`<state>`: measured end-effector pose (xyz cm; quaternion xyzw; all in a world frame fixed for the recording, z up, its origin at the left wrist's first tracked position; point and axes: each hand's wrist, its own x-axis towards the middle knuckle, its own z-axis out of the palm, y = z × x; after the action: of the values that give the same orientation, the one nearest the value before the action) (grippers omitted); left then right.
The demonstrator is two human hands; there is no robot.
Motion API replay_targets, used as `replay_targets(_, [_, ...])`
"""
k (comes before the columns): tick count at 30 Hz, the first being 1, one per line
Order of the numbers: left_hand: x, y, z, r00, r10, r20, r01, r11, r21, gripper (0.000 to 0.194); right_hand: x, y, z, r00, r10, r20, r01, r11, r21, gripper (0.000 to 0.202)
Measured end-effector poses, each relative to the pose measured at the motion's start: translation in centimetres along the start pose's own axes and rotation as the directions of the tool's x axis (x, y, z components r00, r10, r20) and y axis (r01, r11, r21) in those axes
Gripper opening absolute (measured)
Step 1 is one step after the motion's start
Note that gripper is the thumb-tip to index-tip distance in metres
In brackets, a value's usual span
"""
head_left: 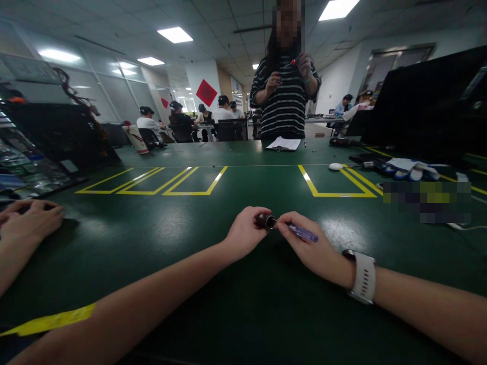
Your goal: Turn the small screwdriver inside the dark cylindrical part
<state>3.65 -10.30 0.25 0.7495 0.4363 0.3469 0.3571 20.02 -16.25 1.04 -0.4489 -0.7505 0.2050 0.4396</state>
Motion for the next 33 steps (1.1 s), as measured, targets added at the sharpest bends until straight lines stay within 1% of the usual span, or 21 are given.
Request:
replay_targets(2, [1.0,-0.1,-0.5,0.995,0.095,-0.009,-0.09,0.967,0.238,0.035,0.5,0.1,-0.1,0.996,0.089,0.007,-0.089,0.995,0.048,0.012])
replay_targets(3, [1.6,-0.1,-0.8,0.989,0.147,0.021,-0.146,0.928,0.342,0.03,0.8,0.1,-0.1,0.99,0.139,0.008,-0.14,0.987,0.077,0.011])
replay_targets(4, [2.2,0.0,-1.0,0.977,0.204,0.056,-0.208,0.885,0.417,0.023,1.1,0.2,-0.2,0.982,0.188,0.008,-0.187,0.976,0.111,0.011])
replay_targets(5, [2.7,0.0,-1.2,0.968,0.241,0.073,-0.246,0.848,0.47,0.019,1.5,0.3,-0.2,0.974,0.224,0.001,-0.222,0.963,0.152,0.011])
replay_targets(6, [3.3,0.0,-1.4,0.962,0.266,0.07,-0.264,0.825,0.5,0.02,1.9,0.5,-0.2,0.968,0.252,-0.008,-0.246,0.949,0.196,0.011])
replay_targets(8, [4.2,-0.4,-1.4,0.958,0.285,0.028,-0.259,0.821,0.509,0.026,2.6,0.9,-0.1,0.961,0.273,-0.041,-0.247,0.917,0.314,0.014])
replay_targets(10, [4.8,-1.0,-1.4,0.971,0.24,-0.014,-0.209,0.872,0.442,0.031,3.1,1.4,0.1,0.946,0.308,-0.096,-0.234,0.861,0.452,0.018])
replay_targets(12, [5.1,-1.8,-1.3,0.983,0.182,-0.022,-0.165,0.932,0.323,0.035,3.3,1.9,0.3,0.931,0.352,-0.097,-0.238,0.787,0.57,0.021])
replay_targets(14, [5.2,-2.3,-1.2,0.984,0.176,-0.029,-0.163,0.953,0.254,0.036,3.2,2.4,0.4,0.928,0.364,-0.084,-0.228,0.73,0.645,0.023])
replay_targets(15, [5.2,-2.5,-1.3,0.981,0.191,-0.032,-0.179,0.955,0.237,0.035,3.2,2.5,0.5,0.933,0.351,-0.081,-0.212,0.717,0.664,0.022])
replay_targets(18, [5.1,-2.6,-1.3,0.968,0.253,0.005,-0.247,0.942,0.227,0.029,2.7,2.5,0.5,0.962,0.265,-0.072,-0.153,0.734,0.662,0.015])
replay_targets(21, [4.9,-2.4,-1.3,0.961,0.267,0.07,-0.276,0.939,0.206,0.021,2.2,1.8,0.4,0.983,0.18,-0.027,-0.128,0.788,0.602,0.01])
replay_targets(23, [4.8,-2.3,-1.2,0.957,0.277,0.088,-0.289,0.941,0.179,0.019,1.9,1.1,0.3,0.99,0.141,0.011,-0.125,0.836,0.535,0.008])
replay_targets(27, [4.6,-2.1,-1.0,0.947,0.299,0.117,-0.315,0.935,0.161,0.015,1.6,0.4,0.1,0.994,0.109,0.027,-0.111,0.912,0.394,0.008])
replay_targets(30, [4.6,-2.0,-1.0,0.938,0.322,0.129,-0.34,0.925,0.167,0.012,1.6,0.6,0.2,0.996,0.086,0.024,-0.088,0.931,0.354,0.009])
replay_targets(33, [4.6,-1.9,-1.0,0.935,0.334,0.117,-0.351,0.913,0.209,0.009,1.7,0.7,0.3,0.998,0.064,0.013,-0.065,0.939,0.338,0.01])
